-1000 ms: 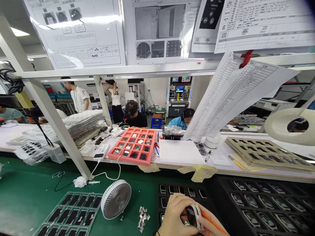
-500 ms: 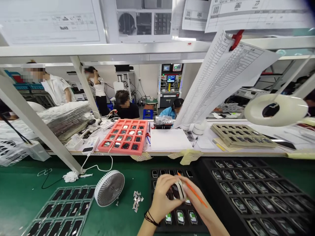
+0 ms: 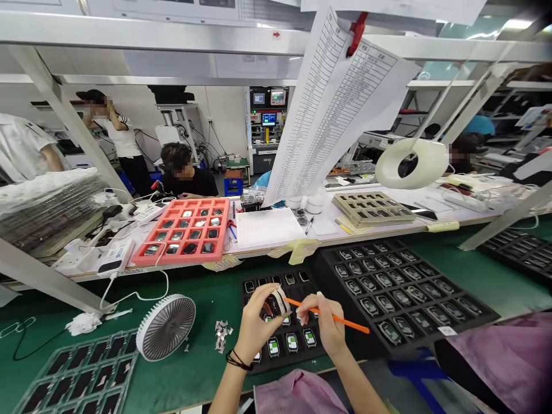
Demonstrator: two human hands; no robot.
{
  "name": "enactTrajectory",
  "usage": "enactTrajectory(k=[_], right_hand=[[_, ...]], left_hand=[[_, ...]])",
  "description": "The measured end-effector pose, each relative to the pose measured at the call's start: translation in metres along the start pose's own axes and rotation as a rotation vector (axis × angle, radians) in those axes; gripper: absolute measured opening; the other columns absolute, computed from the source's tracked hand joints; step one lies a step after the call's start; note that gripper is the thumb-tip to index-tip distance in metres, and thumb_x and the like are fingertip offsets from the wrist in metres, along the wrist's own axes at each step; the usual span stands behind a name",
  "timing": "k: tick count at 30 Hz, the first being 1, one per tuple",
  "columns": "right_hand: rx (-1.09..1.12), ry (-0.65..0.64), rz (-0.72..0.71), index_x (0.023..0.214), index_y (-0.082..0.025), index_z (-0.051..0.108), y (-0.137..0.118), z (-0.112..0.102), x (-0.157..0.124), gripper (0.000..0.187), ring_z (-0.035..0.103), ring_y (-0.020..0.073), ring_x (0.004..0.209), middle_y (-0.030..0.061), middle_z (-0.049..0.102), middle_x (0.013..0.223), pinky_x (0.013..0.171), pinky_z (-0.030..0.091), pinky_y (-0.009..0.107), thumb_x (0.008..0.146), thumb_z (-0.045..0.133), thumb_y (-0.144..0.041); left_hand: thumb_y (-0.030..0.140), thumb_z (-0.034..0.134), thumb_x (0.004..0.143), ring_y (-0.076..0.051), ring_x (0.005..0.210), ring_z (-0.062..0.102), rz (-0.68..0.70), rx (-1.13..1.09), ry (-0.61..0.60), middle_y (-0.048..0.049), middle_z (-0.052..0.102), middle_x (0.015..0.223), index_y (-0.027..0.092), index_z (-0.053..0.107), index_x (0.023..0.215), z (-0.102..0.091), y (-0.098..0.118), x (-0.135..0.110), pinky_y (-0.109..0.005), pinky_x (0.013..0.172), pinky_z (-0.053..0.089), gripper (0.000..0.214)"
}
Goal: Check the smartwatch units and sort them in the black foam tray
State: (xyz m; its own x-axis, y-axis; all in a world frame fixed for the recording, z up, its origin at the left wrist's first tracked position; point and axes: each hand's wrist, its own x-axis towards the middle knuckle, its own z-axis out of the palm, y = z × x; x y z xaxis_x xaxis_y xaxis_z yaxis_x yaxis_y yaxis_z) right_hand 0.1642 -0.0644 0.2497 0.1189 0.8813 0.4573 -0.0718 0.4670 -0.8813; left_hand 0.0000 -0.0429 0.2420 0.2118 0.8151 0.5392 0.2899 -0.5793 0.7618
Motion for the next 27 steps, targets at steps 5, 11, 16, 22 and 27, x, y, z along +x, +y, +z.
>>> enactTrajectory(k=[5, 11, 16, 22, 27], right_hand=[[0.032, 0.036, 0.028, 0.062, -0.018, 0.070, -0.001, -0.004, 0.002, 0.052, 0.054, 0.0117, 0.042, 0.0030, 0.061, 0.052, 0.040, 0.041, 0.024, 0.097, 0.036, -0.036], [0.042, 0.044, 0.025, 0.062, -0.018, 0.070, -0.002, -0.005, 0.000, 0.051, 0.051, 0.0104, 0.040, 0.0030, 0.062, 0.052, 0.039, 0.037, 0.023, 0.097, 0.036, -0.034], [0.038, 0.080, -0.006, 0.059, -0.018, 0.069, -0.003, -0.006, 0.003, 0.052, 0.048, 0.0094, 0.038, 0.0020, 0.058, 0.047, 0.036, 0.034, 0.022, 0.097, 0.037, -0.034], [0.052, 0.062, 0.019, 0.058, -0.018, 0.070, -0.002, -0.012, 0.003, 0.053, 0.048, 0.0099, 0.038, 0.0025, 0.059, 0.047, 0.037, 0.034, 0.023, 0.097, 0.037, -0.033], [0.075, -0.007, -0.022, 0.060, -0.018, 0.071, -0.001, -0.010, 0.002, 0.053, 0.051, 0.0114, 0.041, 0.0034, 0.060, 0.049, 0.040, 0.036, 0.024, 0.097, 0.036, -0.032]], left_hand=[[0.018, 0.071, 0.075, -0.025, 0.105, 0.061, 0.008, 0.044, 0.005, -0.0111, 0.063, 0.114, 0.022, 0.055, 0.115, 0.003, 0.001, -0.002, -0.031, 0.070, 0.057, 0.044], [0.018, 0.073, 0.073, -0.025, 0.105, 0.061, 0.055, 0.059, 0.006, -0.0108, 0.065, 0.112, 0.021, 0.055, 0.115, 0.007, 0.003, -0.002, -0.041, 0.088, 0.054, 0.045], [0.016, 0.074, 0.071, -0.024, 0.105, 0.062, 0.072, 0.059, -0.009, -0.0104, 0.065, 0.112, 0.020, 0.056, 0.115, 0.011, 0.001, -0.001, -0.040, 0.089, 0.054, 0.047], [0.014, 0.073, 0.071, -0.023, 0.104, 0.062, 0.039, 0.043, -0.031, -0.0103, 0.065, 0.112, 0.020, 0.057, 0.113, 0.014, 0.003, -0.001, -0.035, 0.083, 0.056, 0.046], [0.015, 0.071, 0.072, -0.024, 0.105, 0.062, 0.015, 0.030, -0.052, -0.0109, 0.065, 0.113, 0.020, 0.057, 0.114, 0.013, 0.005, 0.001, -0.032, 0.075, 0.057, 0.044]])
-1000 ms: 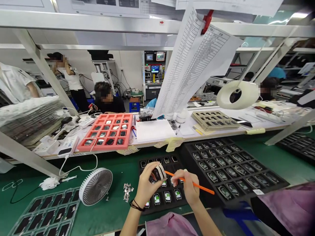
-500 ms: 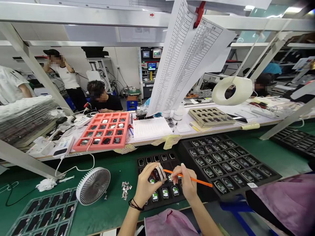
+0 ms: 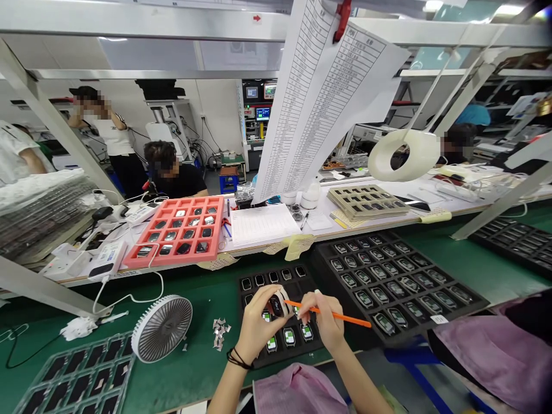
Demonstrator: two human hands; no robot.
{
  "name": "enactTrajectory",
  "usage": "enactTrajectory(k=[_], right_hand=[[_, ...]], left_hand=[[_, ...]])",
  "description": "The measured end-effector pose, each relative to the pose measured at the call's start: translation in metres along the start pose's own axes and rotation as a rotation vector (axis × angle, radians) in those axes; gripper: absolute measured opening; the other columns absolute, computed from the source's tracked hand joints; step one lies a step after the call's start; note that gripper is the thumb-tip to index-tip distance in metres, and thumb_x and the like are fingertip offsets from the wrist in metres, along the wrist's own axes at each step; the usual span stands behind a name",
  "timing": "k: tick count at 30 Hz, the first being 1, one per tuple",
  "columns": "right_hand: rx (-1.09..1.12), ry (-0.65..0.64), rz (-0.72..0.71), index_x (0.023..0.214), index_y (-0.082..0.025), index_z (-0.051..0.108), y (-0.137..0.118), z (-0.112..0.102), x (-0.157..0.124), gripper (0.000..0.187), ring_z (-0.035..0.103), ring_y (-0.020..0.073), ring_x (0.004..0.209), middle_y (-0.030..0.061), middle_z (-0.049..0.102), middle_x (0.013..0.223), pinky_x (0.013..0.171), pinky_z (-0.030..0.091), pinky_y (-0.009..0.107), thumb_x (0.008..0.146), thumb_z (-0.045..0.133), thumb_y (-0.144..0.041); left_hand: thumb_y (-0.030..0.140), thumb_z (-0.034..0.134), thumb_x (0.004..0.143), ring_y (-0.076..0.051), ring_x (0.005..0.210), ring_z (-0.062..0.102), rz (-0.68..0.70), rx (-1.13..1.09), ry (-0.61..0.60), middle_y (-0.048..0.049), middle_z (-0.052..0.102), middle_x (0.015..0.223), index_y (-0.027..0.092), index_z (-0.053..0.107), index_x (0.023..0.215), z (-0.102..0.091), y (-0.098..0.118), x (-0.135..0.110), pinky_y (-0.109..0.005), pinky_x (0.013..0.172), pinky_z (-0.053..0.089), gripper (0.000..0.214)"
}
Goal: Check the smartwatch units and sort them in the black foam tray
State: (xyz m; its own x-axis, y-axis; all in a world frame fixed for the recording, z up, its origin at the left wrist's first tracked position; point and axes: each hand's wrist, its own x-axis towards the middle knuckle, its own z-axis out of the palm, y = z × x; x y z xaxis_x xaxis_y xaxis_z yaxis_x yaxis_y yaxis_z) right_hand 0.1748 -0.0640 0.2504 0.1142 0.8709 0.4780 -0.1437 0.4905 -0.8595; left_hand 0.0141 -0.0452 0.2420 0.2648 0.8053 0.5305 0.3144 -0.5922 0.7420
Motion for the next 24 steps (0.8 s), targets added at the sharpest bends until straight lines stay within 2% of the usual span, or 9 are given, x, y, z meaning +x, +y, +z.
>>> enactTrajectory(k=[13, 15, 17, 19, 21, 24], right_hand=[[-0.134, -0.014, 0.021, 0.061, -0.018, 0.069, 0.009, 0.002, 0.005, 0.054, 0.047, 0.0099, 0.038, 0.0018, 0.057, 0.048, 0.039, 0.035, 0.024, 0.098, 0.033, -0.035], [-0.153, -0.017, 0.039, 0.059, -0.019, 0.068, 0.011, 0.002, 0.007, 0.054, 0.047, 0.0103, 0.038, 0.0019, 0.057, 0.048, 0.038, 0.036, 0.024, 0.097, 0.035, -0.037], [-0.152, -0.020, 0.073, 0.056, -0.019, 0.067, 0.012, 0.000, 0.010, 0.054, 0.050, 0.0114, 0.038, 0.0022, 0.058, 0.047, 0.039, 0.039, 0.025, 0.096, 0.036, -0.040], [-0.141, 0.004, 0.115, 0.057, -0.019, 0.068, 0.012, -0.004, 0.014, 0.055, 0.054, 0.0134, 0.040, 0.0026, 0.060, 0.047, 0.044, 0.045, 0.027, 0.095, 0.036, -0.043], [-0.140, 0.063, 0.168, 0.061, -0.019, 0.068, 0.014, -0.009, 0.017, 0.055, 0.060, 0.0165, 0.047, 0.0041, 0.064, 0.051, 0.053, 0.051, 0.030, 0.095, 0.035, -0.046], [-0.142, 0.073, 0.299, 0.064, -0.019, 0.062, 0.022, -0.010, 0.020, 0.040, 0.067, 0.0213, 0.070, 0.0083, 0.072, 0.074, 0.068, 0.054, 0.035, 0.088, 0.050, -0.048]], left_hand=[[0.015, 0.069, 0.073, -0.025, 0.108, 0.061, -0.024, 0.027, 0.006, -0.0109, 0.065, 0.114, 0.020, 0.057, 0.115, 0.003, -0.012, 0.002, -0.040, 0.088, 0.054, 0.044], [0.016, 0.069, 0.073, -0.026, 0.107, 0.062, -0.040, 0.029, 0.008, -0.0110, 0.065, 0.113, 0.020, 0.058, 0.114, 0.005, -0.013, 0.003, -0.040, 0.086, 0.055, 0.042], [0.017, 0.068, 0.074, -0.026, 0.103, 0.063, -0.071, 0.019, 0.002, -0.0113, 0.065, 0.113, 0.020, 0.059, 0.113, 0.006, -0.014, 0.005, -0.035, 0.075, 0.058, 0.040], [0.018, 0.069, 0.073, -0.025, 0.099, 0.064, -0.105, 0.020, -0.010, -0.0112, 0.065, 0.112, 0.020, 0.060, 0.111, 0.006, -0.015, 0.008, -0.029, 0.061, 0.058, 0.039], [0.020, 0.071, 0.072, -0.025, 0.097, 0.064, -0.127, 0.062, -0.010, -0.0106, 0.066, 0.111, 0.020, 0.060, 0.110, 0.005, -0.016, 0.011, -0.026, 0.055, 0.055, 0.039], [0.022, 0.074, 0.069, -0.025, 0.098, 0.061, -0.142, 0.175, -0.006, -0.0094, 0.065, 0.107, 0.021, 0.062, 0.106, 0.003, -0.019, 0.017, -0.030, 0.062, 0.056, 0.039]])
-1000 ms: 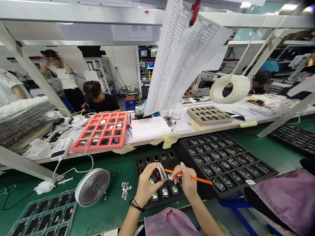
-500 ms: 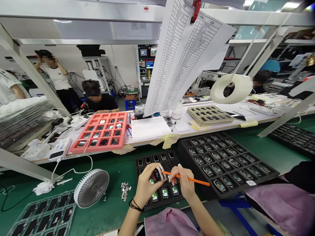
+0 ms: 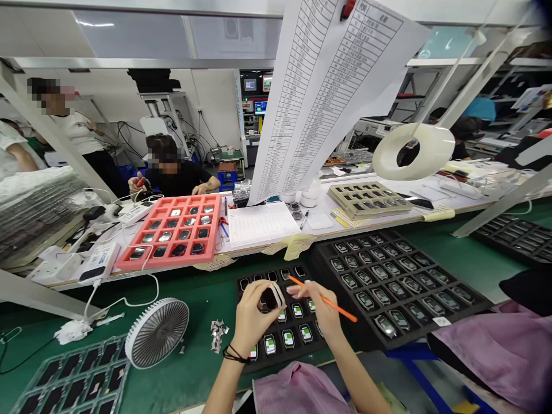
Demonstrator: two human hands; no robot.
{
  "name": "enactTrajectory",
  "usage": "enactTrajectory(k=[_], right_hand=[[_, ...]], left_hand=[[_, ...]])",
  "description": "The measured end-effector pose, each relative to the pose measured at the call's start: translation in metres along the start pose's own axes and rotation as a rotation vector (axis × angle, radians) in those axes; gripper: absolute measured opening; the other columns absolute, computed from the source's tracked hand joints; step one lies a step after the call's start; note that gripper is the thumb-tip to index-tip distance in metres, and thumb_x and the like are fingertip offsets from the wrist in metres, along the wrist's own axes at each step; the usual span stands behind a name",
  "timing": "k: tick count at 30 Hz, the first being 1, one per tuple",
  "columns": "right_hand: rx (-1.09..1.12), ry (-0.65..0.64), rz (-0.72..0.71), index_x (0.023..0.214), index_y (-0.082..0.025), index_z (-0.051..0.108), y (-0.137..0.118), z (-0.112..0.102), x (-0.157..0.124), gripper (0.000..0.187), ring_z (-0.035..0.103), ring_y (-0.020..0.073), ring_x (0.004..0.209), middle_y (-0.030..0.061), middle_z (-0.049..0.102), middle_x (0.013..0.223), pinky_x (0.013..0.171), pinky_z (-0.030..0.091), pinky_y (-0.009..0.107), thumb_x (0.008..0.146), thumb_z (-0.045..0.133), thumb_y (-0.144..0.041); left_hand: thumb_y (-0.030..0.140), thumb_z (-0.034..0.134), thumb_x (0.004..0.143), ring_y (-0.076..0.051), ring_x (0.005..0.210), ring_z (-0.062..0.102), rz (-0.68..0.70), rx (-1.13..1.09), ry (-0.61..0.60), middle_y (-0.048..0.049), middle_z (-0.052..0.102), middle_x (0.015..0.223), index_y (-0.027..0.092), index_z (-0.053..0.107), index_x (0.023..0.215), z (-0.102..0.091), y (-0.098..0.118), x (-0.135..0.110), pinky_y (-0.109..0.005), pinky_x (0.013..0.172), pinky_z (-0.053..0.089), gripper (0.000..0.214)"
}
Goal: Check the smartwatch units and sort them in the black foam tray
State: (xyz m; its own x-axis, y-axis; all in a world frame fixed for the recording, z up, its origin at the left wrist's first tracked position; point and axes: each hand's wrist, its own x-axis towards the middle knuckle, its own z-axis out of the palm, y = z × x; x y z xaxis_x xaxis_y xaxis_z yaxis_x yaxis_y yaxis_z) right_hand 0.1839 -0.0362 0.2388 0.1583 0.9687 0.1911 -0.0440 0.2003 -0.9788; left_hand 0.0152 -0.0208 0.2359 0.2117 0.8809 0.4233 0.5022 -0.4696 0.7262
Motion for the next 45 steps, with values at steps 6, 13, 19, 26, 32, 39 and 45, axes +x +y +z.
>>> enactTrajectory(k=[6, 13, 19, 26, 32, 39, 45], right_hand=[[0.042, -0.158, 0.138, 0.064, -0.023, 0.034, 0.012, 0.020, 0.001, 0.046, 0.050, 0.0113, 0.057, -0.0033, 0.057, 0.069, 0.052, 0.042, 0.023, 0.066, 0.077, -0.038], [0.225, -0.085, 0.248, 0.064, -0.023, 0.028, 0.002, 0.017, 0.002, 0.050, 0.047, 0.0130, 0.062, -0.0047, 0.047, 0.065, 0.057, 0.039, 0.024, 0.068, 0.075, -0.040], [0.239, -0.039, 0.254, 0.064, -0.023, 0.028, 0.002, 0.017, 0.000, 0.050, 0.044, 0.0119, 0.059, -0.0049, 0.044, 0.064, 0.055, 0.037, 0.024, 0.069, 0.075, -0.039], [0.252, -0.016, 0.259, 0.063, -0.023, 0.028, 0.010, 0.016, 0.010, 0.051, 0.054, 0.0152, 0.065, -0.0028, 0.051, 0.067, 0.056, 0.047, 0.027, 0.067, 0.076, -0.041], [0.317, 0.058, 0.267, 0.064, -0.024, 0.029, 0.005, 0.007, 0.025, 0.046, 0.061, 0.0174, 0.070, -0.0011, 0.056, 0.072, 0.063, 0.056, 0.034, 0.075, 0.070, -0.043], [-0.072, 0.155, 0.203, 0.065, -0.024, 0.029, 0.069, -0.027, 0.053, 0.046, 0.053, 0.0134, 0.060, -0.0028, 0.047, 0.068, 0.056, 0.051, 0.028, 0.079, 0.060, -0.054], [-0.541, 0.224, 0.139, 0.058, -0.024, 0.032, 0.174, -0.065, 0.071, 0.047, 0.030, 0.0096, 0.044, -0.0098, 0.028, 0.049, 0.045, 0.037, 0.024, 0.076, 0.053, -0.062]], left_hand=[[0.007, 0.062, 0.071, -0.023, 0.095, 0.059, -0.016, -0.043, -0.049, -0.0084, 0.059, 0.107, 0.022, 0.060, 0.108, 0.004, 0.001, 0.006, -0.030, 0.065, 0.056, 0.040], [0.024, 0.071, 0.075, -0.017, 0.084, 0.058, -0.056, -0.345, -0.068, -0.0085, 0.053, 0.111, 0.024, 0.055, 0.116, -0.002, 0.007, 0.007, -0.023, 0.054, 0.055, 0.044], [0.025, 0.070, 0.078, -0.016, 0.083, 0.058, -0.055, -0.362, -0.095, -0.0076, 0.054, 0.113, 0.026, 0.056, 0.116, -0.005, 0.006, 0.009, -0.027, 0.060, 0.057, 0.041], [0.025, 0.068, 0.078, -0.015, 0.079, 0.057, -0.081, -0.360, -0.138, -0.0066, 0.053, 0.107, 0.027, 0.057, 0.115, 0.001, 0.003, 0.020, -0.028, 0.060, 0.058, 0.039], [0.026, 0.068, 0.075, -0.015, 0.076, 0.063, -0.273, -0.560, -0.108, -0.0063, 0.060, 0.099, 0.021, 0.052, 0.112, 0.012, -0.013, 0.035, -0.026, 0.061, 0.057, 0.041], [0.021, 0.061, 0.077, -0.015, 0.079, 0.064, -0.349, -0.453, -0.207, -0.0037, 0.061, 0.093, 0.020, 0.046, 0.113, 0.076, -0.077, 0.048, -0.025, 0.062, 0.054, 0.039], [-0.003, 0.057, 0.061, -0.018, 0.077, 0.066, -0.356, -0.129, -0.412, -0.0015, 0.067, 0.089, 0.019, 0.055, 0.097, 0.174, -0.140, 0.030, -0.030, 0.068, 0.052, 0.043]])
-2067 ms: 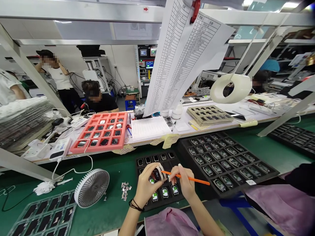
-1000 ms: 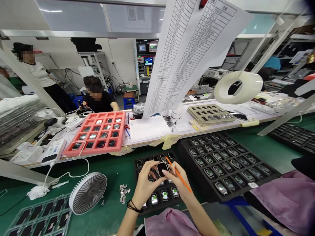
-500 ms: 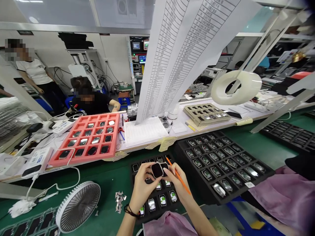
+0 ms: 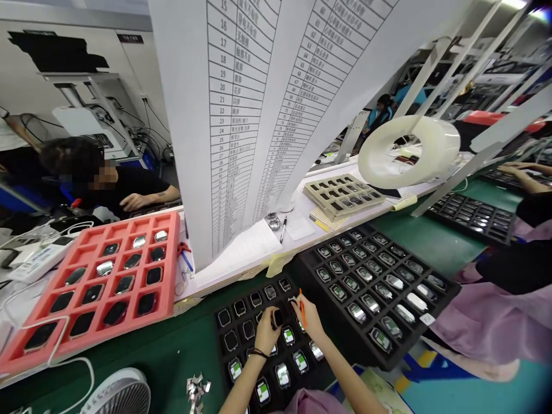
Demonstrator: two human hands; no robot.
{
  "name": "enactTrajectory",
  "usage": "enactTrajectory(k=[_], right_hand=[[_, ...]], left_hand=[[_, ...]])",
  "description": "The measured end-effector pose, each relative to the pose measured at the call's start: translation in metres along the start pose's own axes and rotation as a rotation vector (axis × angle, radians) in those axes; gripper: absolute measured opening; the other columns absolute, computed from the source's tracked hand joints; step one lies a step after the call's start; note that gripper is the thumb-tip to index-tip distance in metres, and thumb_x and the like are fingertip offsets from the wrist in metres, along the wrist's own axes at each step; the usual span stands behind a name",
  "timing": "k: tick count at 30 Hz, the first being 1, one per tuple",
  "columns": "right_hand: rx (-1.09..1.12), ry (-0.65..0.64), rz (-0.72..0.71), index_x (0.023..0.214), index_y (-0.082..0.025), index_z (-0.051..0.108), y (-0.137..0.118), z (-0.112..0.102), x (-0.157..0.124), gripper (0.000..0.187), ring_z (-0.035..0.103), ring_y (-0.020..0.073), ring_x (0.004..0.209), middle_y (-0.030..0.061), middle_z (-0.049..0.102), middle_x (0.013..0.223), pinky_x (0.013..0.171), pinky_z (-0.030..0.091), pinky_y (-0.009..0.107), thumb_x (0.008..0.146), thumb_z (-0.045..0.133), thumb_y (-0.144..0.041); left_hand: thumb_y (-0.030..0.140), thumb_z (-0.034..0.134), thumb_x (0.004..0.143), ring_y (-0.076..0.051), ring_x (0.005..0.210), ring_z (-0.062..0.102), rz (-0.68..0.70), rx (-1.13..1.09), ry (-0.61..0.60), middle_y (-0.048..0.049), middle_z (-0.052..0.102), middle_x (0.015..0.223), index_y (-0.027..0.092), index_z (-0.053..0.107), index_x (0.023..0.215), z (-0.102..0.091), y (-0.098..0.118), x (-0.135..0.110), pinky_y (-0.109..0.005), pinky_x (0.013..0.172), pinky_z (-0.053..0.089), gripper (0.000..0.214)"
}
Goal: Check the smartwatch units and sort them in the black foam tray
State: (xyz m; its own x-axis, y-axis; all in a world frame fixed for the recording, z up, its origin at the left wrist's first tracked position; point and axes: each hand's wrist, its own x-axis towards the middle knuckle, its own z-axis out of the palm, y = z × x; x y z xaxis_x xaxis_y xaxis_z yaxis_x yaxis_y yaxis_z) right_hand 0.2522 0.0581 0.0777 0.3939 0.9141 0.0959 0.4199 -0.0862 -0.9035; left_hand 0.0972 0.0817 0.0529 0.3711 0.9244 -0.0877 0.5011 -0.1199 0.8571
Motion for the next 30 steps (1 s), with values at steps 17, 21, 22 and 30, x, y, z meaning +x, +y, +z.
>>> enactTrajectory(k=[17, 21, 22, 30], right_hand=[[-0.328, -0.143, -0.017, 0.092, -0.021, 0.055, 0.064, 0.023, -0.002, 0.034, 0.063, 0.0234, 0.089, 0.0083, 0.063, 0.088, 0.078, 0.049, 0.032, 0.066, 0.043, -0.003], [-0.420, -0.207, -0.015, 0.078, -0.019, 0.051, 0.063, 0.018, -0.007, 0.023, 0.061, 0.0233, 0.073, 0.0057, 0.056, 0.072, 0.066, 0.046, 0.031, 0.067, 0.042, -0.001], [-0.431, -0.219, -0.026, 0.075, -0.020, 0.048, 0.061, 0.018, -0.009, 0.020, 0.059, 0.0227, 0.071, 0.0047, 0.055, 0.070, 0.065, 0.045, 0.031, 0.068, 0.041, -0.002], [-0.373, -0.440, -0.202, 0.075, -0.021, 0.047, 0.023, 0.072, -0.080, 0.010, 0.056, 0.0191, 0.072, 0.0018, 0.055, 0.075, 0.068, 0.043, 0.028, 0.080, 0.044, -0.012]], left_hand=[[0.012, 0.039, 0.087, -0.025, 0.115, 0.054, 0.113, 0.426, 0.287, -0.0088, 0.059, 0.119, 0.021, 0.063, 0.105, 0.019, -0.067, -0.027, -0.045, 0.095, 0.044, 0.031], [0.016, 0.039, 0.087, -0.026, 0.111, 0.056, 0.043, 0.461, 0.344, -0.0095, 0.060, 0.115, 0.020, 0.064, 0.101, -0.008, -0.091, -0.064, -0.044, 0.090, 0.046, 0.029], [0.017, 0.039, 0.087, -0.026, 0.110, 0.056, 0.016, 0.483, 0.359, -0.0100, 0.060, 0.115, 0.020, 0.064, 0.101, -0.015, -0.095, -0.073, -0.043, 0.089, 0.047, 0.029], [0.014, 0.036, 0.089, -0.025, 0.102, 0.057, -0.353, 0.744, 0.277, -0.0109, 0.063, 0.108, 0.016, 0.059, 0.113, -0.049, -0.082, -0.135, -0.038, 0.085, 0.041, 0.033]])
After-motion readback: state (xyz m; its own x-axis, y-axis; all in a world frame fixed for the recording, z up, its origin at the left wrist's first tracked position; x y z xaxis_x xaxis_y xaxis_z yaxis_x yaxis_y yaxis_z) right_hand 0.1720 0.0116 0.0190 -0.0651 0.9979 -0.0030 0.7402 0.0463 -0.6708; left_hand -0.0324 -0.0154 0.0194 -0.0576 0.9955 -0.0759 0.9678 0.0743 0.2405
